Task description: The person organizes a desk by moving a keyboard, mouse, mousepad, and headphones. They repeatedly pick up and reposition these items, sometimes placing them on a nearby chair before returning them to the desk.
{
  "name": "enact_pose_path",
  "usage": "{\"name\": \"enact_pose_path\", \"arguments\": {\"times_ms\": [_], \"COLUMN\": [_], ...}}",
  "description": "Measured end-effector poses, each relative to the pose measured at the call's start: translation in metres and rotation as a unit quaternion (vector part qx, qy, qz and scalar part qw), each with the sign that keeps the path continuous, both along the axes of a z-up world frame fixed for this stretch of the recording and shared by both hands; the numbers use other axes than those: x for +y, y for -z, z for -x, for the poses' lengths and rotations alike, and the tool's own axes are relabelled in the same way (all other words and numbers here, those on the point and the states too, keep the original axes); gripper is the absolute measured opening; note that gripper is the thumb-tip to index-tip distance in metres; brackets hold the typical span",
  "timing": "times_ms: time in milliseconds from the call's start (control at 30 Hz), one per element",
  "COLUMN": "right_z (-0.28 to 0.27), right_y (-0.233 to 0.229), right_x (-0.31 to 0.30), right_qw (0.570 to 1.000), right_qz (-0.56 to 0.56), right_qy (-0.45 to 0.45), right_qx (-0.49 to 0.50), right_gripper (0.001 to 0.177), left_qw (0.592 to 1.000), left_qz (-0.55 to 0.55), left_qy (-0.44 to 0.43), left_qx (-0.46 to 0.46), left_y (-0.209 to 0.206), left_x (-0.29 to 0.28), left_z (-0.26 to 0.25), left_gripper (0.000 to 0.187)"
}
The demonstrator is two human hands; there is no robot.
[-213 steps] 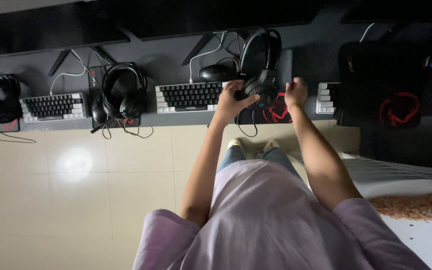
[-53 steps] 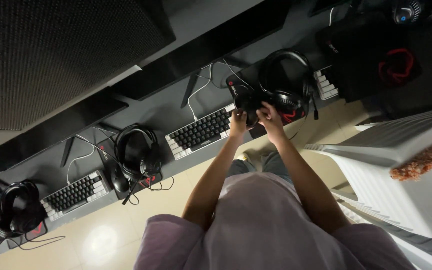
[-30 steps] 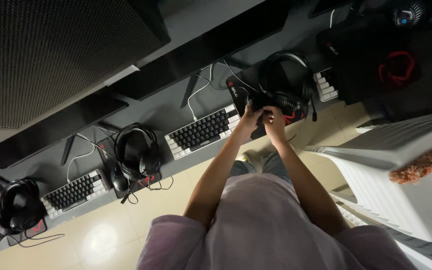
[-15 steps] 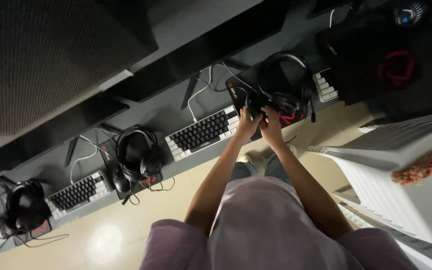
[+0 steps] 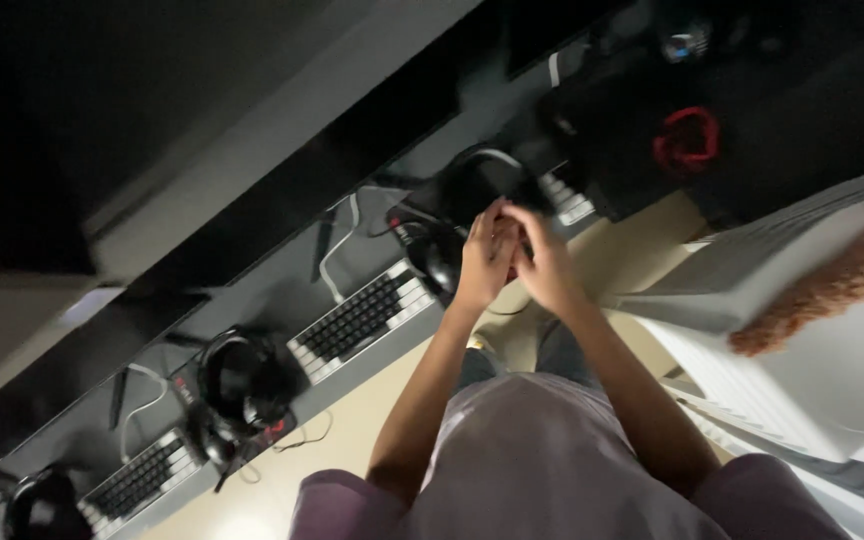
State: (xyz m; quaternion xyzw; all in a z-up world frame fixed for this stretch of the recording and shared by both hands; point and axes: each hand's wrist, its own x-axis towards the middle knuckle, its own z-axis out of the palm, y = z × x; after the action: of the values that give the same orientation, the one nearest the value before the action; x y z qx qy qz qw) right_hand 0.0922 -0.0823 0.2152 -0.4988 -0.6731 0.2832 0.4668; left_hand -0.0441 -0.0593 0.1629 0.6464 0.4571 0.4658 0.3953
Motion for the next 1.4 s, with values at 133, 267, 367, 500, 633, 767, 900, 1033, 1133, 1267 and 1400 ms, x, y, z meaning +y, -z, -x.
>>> {"name": "enact_pose_path", "arguments": {"times_ms": [133,267,367,500,633,767,900,1033,1133,1267,1400], "right_z": [-0.094,-0.207,-0.285,-0.352,-0.367,-0.37,-0.382,-0.377,-0.368,-0.362,-0.347], "right_y": [0.029,0.115,0.172,0.209,0.213,0.229,0.298,0.292,0.264,0.272,0.193], "right_x": [0.039,0.092,0.13,0.174,0.196,0.209,0.218,0.222,0.22,0.215,0.202], "right_qw": [0.999,0.997,0.987,0.954,0.93,0.92,0.934,0.93,0.921,0.906,0.882], "right_qz": [0.003,0.02,-0.013,0.043,0.139,0.177,0.139,0.163,0.223,0.248,0.273], "right_qy": [0.011,0.038,0.068,0.108,0.094,0.102,0.135,0.138,0.15,0.169,0.163], "right_qx": [-0.03,-0.062,-0.148,-0.277,-0.328,-0.335,-0.299,-0.3,-0.282,-0.3,-0.349], "right_gripper": [0.047,0.042,0.043,0.052,0.06,0.065,0.067,0.067,0.071,0.075,0.068], "left_qw": [0.988,0.984,0.993,0.961,0.918,0.87,0.912,0.973,0.931,0.952,0.938], "left_qz": [0.075,0.171,0.107,0.206,0.322,0.403,0.316,0.154,0.274,0.26,0.282], "left_qy": [0.079,0.039,-0.052,-0.183,-0.222,-0.26,-0.259,-0.167,-0.166,-0.164,-0.157], "left_qx": [-0.111,-0.028,0.003,0.019,0.069,0.116,0.04,-0.053,-0.174,0.004,-0.125], "left_y": [0.043,0.144,0.237,0.295,0.203,0.195,0.287,0.29,0.252,0.237,0.239], "left_x": [0.042,0.09,0.125,0.15,0.137,0.15,0.158,0.163,0.161,0.166,0.169], "left_z": [-0.07,-0.139,-0.184,-0.216,-0.233,-0.235,-0.214,-0.205,-0.211,-0.211,-0.209], "left_gripper": [0.054,0.058,0.063,0.079,0.088,0.087,0.07,0.051,0.051,0.048,0.052]}}
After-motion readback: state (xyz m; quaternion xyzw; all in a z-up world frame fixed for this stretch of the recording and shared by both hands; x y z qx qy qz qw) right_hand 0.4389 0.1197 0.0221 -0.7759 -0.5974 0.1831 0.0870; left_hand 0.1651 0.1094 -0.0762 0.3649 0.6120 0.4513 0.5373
